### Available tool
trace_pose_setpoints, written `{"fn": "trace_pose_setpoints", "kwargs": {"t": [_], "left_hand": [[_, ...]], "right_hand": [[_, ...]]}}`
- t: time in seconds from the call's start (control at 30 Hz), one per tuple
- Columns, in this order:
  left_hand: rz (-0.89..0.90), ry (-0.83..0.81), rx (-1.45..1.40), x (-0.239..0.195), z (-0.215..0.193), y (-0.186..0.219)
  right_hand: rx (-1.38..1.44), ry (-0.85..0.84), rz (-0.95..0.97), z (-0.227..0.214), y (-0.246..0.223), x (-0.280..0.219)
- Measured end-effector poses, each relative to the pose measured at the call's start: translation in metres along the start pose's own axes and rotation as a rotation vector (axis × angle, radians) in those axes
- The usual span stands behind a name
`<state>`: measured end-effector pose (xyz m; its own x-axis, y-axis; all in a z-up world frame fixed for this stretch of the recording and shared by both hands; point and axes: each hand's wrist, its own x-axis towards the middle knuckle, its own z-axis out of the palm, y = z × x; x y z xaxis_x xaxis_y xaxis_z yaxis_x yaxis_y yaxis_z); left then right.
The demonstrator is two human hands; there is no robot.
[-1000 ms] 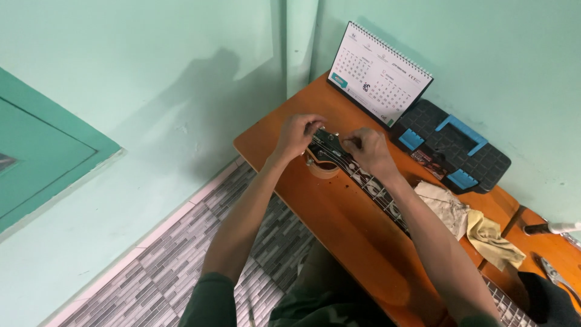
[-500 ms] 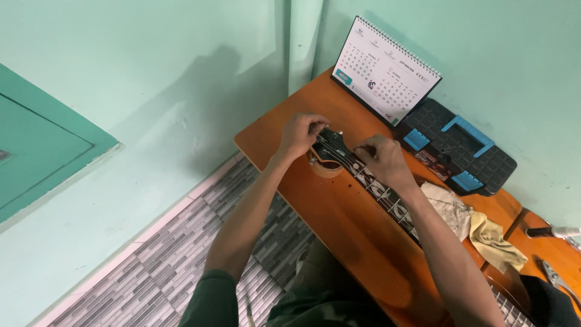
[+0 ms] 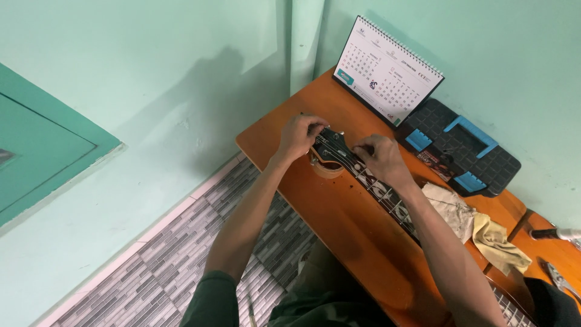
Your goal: The person strings a black electric guitar by hand, threading strings through the headstock and tuning pegs. They repeatedly adjust the strings at the headstock and pluck them near the bridge to check tension. The guitar rests on a wooden table with tools and a cloth nearby.
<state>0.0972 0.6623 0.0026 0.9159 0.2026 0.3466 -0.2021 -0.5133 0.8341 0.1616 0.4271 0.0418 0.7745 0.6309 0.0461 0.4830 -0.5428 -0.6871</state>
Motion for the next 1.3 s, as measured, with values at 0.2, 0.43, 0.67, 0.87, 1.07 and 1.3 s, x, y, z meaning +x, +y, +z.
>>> {"fn": "trace_pose_setpoints", "kwargs": {"t": [0.2, 0.43, 0.67, 0.87, 1.07, 1.3], "left_hand": [[0.007, 0.011, 0.019, 0.000, 0.002, 0.001], [0.040, -0.060, 0.248, 0.015, 0.010, -0.007], [0.034, -0.366, 0.394, 0.051, 0.022, -0.022], [0.129, -0.365, 0.774, 0.070, 0.033, -0.047], [0.108, -0.392, 0.731, 0.046, 0.036, -0.006], [0.390, -0.274, 0.874, 0.050, 0.012, -0.062]], "right_hand": [[0.021, 0.050, -0.032, 0.013, 0.018, 0.008], [-0.020, 0.166, -0.096, 0.034, 0.023, 0.024], [-0.127, 0.263, -0.091, 0.057, 0.037, 0.040], [-0.082, 0.255, -0.092, 0.036, 0.023, 0.010], [-0.087, 0.177, -0.027, -0.102, 0.000, -0.166], [-0.438, 0.758, 0.420, -0.208, 0.135, -0.503]]}}
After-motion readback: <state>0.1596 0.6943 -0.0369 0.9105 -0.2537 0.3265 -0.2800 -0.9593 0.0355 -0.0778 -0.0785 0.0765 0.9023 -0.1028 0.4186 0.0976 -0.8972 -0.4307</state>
